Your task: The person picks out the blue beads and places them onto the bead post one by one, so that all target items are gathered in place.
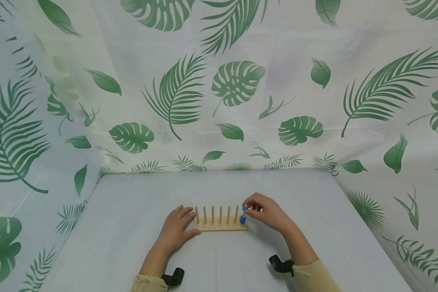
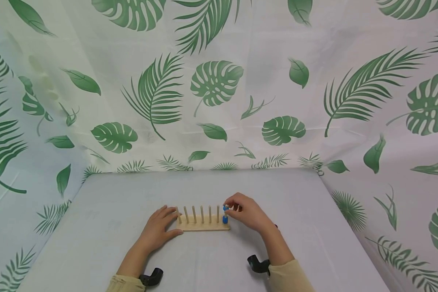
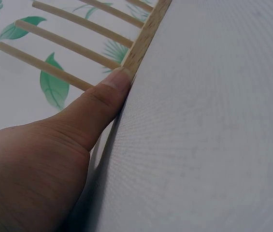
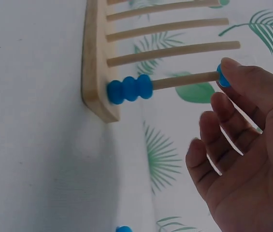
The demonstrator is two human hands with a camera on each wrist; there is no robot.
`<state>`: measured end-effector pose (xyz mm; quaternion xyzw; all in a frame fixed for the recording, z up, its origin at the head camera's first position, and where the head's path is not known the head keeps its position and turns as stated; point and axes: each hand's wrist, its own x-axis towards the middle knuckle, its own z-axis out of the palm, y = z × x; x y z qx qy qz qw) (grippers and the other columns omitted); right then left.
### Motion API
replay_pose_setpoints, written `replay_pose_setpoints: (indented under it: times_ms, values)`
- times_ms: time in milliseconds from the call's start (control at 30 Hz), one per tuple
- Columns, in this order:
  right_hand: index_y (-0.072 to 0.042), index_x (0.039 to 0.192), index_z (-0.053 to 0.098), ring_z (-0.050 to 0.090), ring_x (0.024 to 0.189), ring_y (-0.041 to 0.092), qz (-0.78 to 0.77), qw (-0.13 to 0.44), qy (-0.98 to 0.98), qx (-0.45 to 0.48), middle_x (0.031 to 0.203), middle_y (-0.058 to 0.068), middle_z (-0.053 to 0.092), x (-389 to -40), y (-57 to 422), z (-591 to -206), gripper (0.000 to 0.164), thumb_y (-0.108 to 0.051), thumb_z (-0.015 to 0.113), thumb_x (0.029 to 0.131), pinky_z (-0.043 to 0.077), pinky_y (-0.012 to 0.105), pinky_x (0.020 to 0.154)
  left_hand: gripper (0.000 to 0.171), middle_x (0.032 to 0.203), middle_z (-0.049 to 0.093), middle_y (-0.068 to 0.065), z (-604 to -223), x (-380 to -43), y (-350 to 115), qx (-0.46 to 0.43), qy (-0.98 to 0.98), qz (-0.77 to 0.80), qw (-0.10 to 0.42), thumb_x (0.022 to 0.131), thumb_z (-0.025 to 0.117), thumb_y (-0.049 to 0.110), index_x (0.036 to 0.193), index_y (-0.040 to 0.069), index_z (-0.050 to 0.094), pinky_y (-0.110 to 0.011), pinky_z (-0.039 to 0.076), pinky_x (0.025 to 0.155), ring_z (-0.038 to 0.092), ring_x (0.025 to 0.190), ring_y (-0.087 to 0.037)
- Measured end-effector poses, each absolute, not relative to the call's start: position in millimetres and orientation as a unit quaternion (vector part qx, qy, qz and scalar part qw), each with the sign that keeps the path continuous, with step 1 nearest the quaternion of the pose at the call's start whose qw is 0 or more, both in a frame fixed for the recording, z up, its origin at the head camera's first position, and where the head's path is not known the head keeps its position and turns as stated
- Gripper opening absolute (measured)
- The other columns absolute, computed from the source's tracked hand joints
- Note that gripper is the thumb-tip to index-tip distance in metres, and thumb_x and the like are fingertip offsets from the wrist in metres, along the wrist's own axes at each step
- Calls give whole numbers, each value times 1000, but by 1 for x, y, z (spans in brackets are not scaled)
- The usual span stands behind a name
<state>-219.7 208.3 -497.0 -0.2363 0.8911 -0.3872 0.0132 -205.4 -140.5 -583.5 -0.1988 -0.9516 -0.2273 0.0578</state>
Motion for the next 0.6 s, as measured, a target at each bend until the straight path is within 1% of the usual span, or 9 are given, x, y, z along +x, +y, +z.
replay_pose_setpoints:
  times_ms: [100,233,333,500,600]
  values:
    - [-20,108,68,61,95,14,-391,4,887,-244,105,-7,63,-220,208,-503,19,-22,74,90,57,34,82,65,146,53,-4,-583,-205,-140,-200,-951,-229,58,83,72,55,134,17,61,-56,28,120,37,144,-37]
    - [-18,109,67,60,109,16,-403,19,883,-239,112,-9,62,-221,208,-513,20,-23,73,91,55,46,95,65,146,53,-5,-582,-205,-140,-200,-951,-231,57,83,72,55,134,16,61,-56,28,120,37,144,-37]
    - [-18,108,66,59,113,16,-411,27,880,-236,113,-10,61,-222,209,-520,19,-25,73,91,52,49,101,65,146,53,-5,-582,-204,-140,-198,-950,-233,55,83,72,54,134,16,61,-56,28,120,36,144,-37]
    - [-29,103,64,59,113,16,-425,27,874,-233,111,-11,61,-222,210,-529,15,-28,73,91,50,51,104,65,147,52,-5,-582,-204,-140,-197,-951,-232,53,83,72,55,134,16,61,-56,27,120,36,145,-37]
    - [-32,101,63,60,114,17,-428,31,874,-228,111,-11,62,-222,210,-532,15,-27,73,91,49,51,105,65,146,52,-4,-582,-204,-140,-196,-952,-231,54,83,72,55,134,16,61,-56,27,120,36,144,-37]
